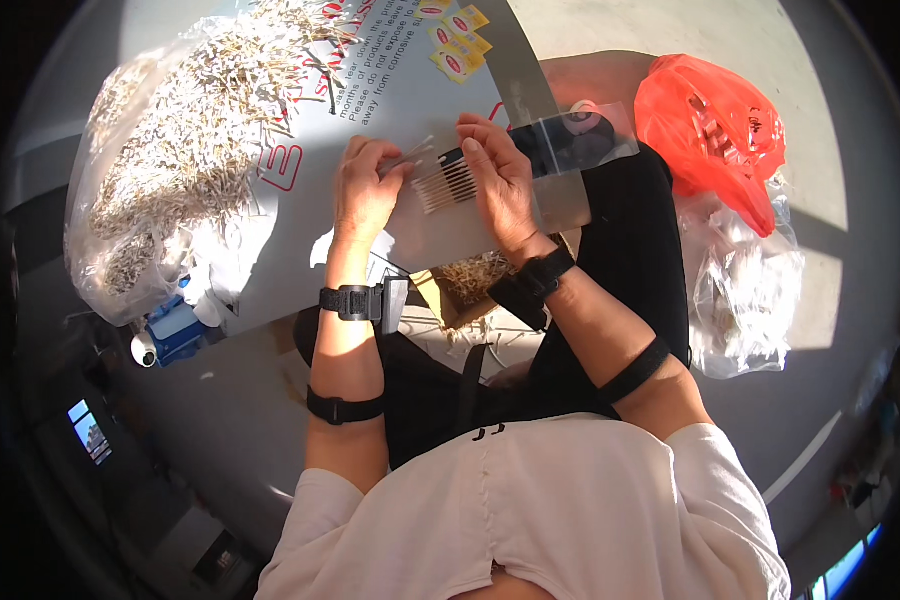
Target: Manually counting and packaging bundles of toothpicks into small plastic bags.
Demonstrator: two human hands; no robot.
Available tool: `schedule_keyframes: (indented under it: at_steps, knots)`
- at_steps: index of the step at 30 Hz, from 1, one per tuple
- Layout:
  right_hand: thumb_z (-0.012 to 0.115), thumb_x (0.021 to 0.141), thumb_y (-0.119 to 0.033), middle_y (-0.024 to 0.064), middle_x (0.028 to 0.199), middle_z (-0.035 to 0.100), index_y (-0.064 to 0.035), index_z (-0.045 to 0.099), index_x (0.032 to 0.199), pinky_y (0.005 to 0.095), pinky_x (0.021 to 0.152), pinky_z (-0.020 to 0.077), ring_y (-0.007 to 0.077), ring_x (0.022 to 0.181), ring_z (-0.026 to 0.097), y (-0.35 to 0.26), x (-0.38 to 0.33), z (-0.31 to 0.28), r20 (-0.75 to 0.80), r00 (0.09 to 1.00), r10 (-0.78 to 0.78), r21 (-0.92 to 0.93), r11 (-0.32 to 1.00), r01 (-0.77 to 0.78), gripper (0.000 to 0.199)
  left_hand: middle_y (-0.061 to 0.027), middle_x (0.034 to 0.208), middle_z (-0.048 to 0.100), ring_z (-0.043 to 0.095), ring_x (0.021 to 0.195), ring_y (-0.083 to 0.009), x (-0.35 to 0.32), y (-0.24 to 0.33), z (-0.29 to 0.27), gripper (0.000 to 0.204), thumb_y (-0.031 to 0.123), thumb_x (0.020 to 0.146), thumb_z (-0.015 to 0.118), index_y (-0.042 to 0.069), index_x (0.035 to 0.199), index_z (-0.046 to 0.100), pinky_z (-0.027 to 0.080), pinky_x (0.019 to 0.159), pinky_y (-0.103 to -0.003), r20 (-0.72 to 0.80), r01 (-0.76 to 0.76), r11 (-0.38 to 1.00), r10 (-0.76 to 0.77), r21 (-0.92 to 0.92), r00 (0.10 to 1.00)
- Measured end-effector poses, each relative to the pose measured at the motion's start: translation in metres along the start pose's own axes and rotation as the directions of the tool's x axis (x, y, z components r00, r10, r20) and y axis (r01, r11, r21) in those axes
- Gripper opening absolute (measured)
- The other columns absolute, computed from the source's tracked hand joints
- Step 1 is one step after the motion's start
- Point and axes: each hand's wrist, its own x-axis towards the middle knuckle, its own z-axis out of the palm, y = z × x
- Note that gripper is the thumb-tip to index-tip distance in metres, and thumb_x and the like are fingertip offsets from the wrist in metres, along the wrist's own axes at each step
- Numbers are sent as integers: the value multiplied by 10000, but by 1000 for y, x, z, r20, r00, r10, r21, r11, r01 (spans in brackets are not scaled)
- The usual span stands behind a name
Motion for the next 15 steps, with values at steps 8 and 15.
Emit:
schedule_keyframes:
  at_steps: [8, 15]
  knots:
    - [461, 1018, -131, 137, 1378, 495, 64, 565, 1224, 303, 1080, 392, 187, 1250, 488, 0, -1, 2, 8, 999, -42, 80, 996, 41, 302, -143, 1216, 553, 544, 1113, -252, -11, -13, 12, 312, 145, 922, 594, -7, 1193, 560, 450, 927, -368, -336, 39, 913, -189, -406, 923]
    - [521, 1003, -216, 158, 1346, 527, 36, 575, 1235, 318, 1040, 380, 214, 1254, 475, -3, 22, 6, 55, 991, -123, -43, 991, 126, 346, -153, 1312, 522, 473, 1250, -249, -7, -1, 41, 424, 269, 1006, 464, -39, 1296, 490, 323, 1107, -396, -345, -133, 584, -267, -801, 900]
